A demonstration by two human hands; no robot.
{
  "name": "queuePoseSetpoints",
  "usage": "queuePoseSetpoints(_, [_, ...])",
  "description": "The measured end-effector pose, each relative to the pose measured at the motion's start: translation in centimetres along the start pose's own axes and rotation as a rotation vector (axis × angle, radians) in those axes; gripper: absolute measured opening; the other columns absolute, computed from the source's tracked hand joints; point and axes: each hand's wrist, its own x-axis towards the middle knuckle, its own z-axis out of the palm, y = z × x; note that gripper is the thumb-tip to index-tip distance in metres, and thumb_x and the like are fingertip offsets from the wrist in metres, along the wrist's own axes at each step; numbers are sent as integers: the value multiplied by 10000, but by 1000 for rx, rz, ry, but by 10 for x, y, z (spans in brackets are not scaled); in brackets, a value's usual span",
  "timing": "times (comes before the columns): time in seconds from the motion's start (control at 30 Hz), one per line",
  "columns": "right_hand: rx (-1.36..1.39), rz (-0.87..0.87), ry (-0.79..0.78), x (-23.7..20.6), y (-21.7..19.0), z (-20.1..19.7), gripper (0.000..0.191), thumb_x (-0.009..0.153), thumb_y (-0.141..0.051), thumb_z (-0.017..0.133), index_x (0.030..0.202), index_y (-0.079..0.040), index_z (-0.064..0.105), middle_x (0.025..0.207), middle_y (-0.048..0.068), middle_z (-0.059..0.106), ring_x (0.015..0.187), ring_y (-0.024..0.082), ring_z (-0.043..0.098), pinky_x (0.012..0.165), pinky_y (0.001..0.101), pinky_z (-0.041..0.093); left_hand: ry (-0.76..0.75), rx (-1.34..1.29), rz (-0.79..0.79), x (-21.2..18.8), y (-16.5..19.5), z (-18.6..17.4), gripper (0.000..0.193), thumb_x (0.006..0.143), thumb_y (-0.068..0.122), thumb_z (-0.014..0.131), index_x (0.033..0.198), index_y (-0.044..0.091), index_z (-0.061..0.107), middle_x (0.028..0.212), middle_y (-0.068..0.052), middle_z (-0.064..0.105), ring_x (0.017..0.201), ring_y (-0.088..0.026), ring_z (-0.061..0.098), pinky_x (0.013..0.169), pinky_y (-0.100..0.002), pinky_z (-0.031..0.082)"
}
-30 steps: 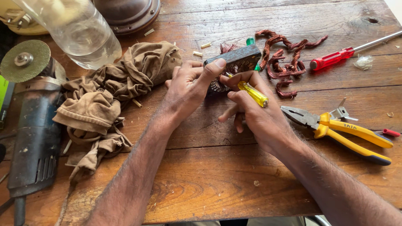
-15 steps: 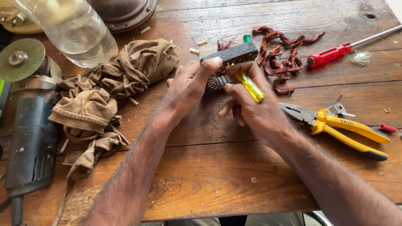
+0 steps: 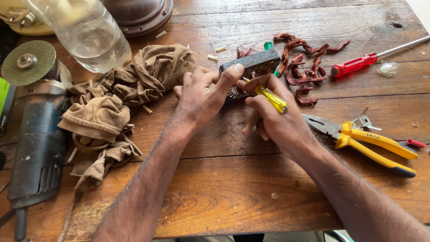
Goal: The person holds a small dark rectangular component with metal teeth on a wooden workbench and uses a yellow-handled screwdriver to work on its edge, repeatedly turning the screwdriver along the teeth while steadying the component with the other hand. They reposition the component several times and continue working on it throughout the clip.
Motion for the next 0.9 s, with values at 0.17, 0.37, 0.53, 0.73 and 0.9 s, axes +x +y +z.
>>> queuePoseSetpoints(0.17, [36,51,-7,2,1,3,236,978,-84,539,1209,-56,496,1230,196,637,558,123,664,352,229,418,-19,2,-92,1,-1,2,885,779,874,286,1045,238,841,1152,-165,559,1308,-356,389,1095,-742,57])
queuePoseSetpoints(0.37, [-148,-117,34,-3,-2,-10,260,1026,-183,473,1206,-22,568,1124,106,724,599,119,719,374,224,504,72,-17,11,2,-7,5,882,827,901,328,1096,184,765,1114,-151,570,1216,-361,447,1029,-746,172])
queuePoseSetpoints(0.53, [-372,-383,173,-11,3,-15,207,1064,-121,559,1135,2,710,917,129,725,737,138,713,611,237,602,21,-39,-10,2,-14,8,918,821,875,309,960,90,762,1149,-152,563,1282,-324,446,1050,-792,125])
queuePoseSetpoints(0.73, [-584,-333,141,-9,3,-21,129,918,-78,711,998,-4,643,894,109,770,791,153,772,691,289,656,-9,16,87,0,-22,1,871,820,776,547,1276,36,589,1262,-153,493,1300,-332,405,1054,-722,209])
queuePoseSetpoints(0.9, [-715,-327,65,-11,1,-17,195,883,-118,753,1017,-16,654,959,121,766,901,187,780,826,324,651,36,136,230,-5,-19,9,582,781,385,738,1257,70,626,1168,-122,526,1255,-295,437,1117,-509,369])
